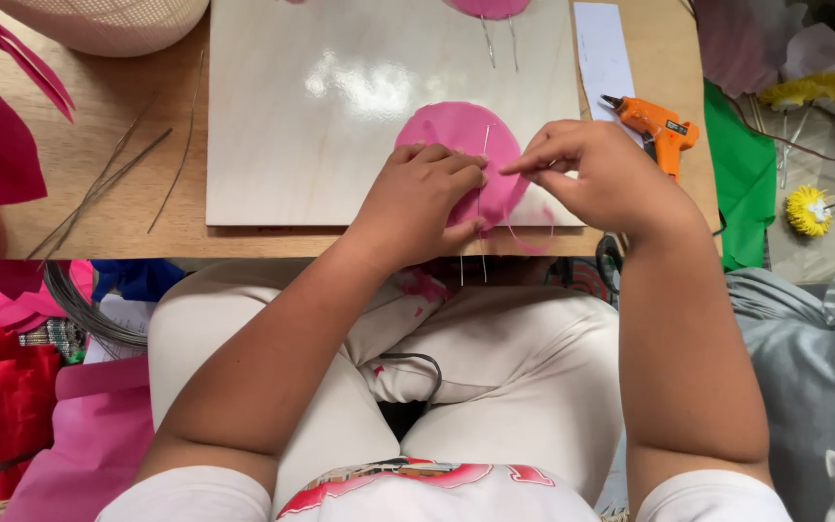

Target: Assembling pink fabric petals using a hot glue gun and scissors to create a flower.

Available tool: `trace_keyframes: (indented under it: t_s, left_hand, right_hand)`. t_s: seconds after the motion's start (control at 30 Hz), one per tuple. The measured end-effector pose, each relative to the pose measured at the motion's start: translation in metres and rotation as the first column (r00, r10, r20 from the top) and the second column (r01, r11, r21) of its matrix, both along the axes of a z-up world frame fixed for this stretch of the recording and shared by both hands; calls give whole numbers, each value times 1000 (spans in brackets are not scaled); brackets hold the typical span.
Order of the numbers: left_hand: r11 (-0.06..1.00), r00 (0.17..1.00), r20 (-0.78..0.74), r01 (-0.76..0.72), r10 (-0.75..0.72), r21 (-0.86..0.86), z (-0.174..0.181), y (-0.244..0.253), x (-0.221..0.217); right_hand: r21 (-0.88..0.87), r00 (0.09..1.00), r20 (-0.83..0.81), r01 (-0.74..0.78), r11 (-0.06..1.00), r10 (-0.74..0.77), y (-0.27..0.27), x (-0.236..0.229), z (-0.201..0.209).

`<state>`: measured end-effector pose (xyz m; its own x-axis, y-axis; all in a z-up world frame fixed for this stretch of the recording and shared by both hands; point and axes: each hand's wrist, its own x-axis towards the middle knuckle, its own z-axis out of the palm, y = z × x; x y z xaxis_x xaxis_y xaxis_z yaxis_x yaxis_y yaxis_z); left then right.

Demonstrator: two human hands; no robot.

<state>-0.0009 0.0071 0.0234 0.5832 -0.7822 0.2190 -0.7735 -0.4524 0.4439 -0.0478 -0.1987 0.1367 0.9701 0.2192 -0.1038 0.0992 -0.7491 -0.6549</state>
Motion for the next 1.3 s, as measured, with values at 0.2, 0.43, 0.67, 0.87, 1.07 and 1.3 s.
trace_keyframes:
  t_s: [0.2, 0.43, 0.67, 0.87, 1.07, 1.3]
  left_hand:
    - [989, 995, 97, -21, 35, -143, -22, -5, 2]
    - [982, 991, 124, -27, 51, -187, -24, -5, 2]
    - [981, 988, 149, -18, 48, -194, -25, -4, 3]
    - [982, 989, 142, -17, 44, -189, -28, -5, 3]
    - [985, 987, 157, -14, 41, -172, -29, -5, 3]
    - [986, 986, 161, -18, 44, -164, -28, -6, 3]
  right_hand:
    - [-28, 951, -161, 262, 965, -263, -4, 42, -25]
    - [-5, 933, -228, 285, 959, -278, -9, 64, -39]
    - [-55, 908, -277, 313, 948, -315, 3, 69, -33]
    - [-36, 891, -278, 364, 931, -359, 6, 76, -43]
    - [10, 873, -288, 414, 910, -394, 8, 76, -47]
    - [-6, 865, -317, 410, 912, -390, 12, 80, -40]
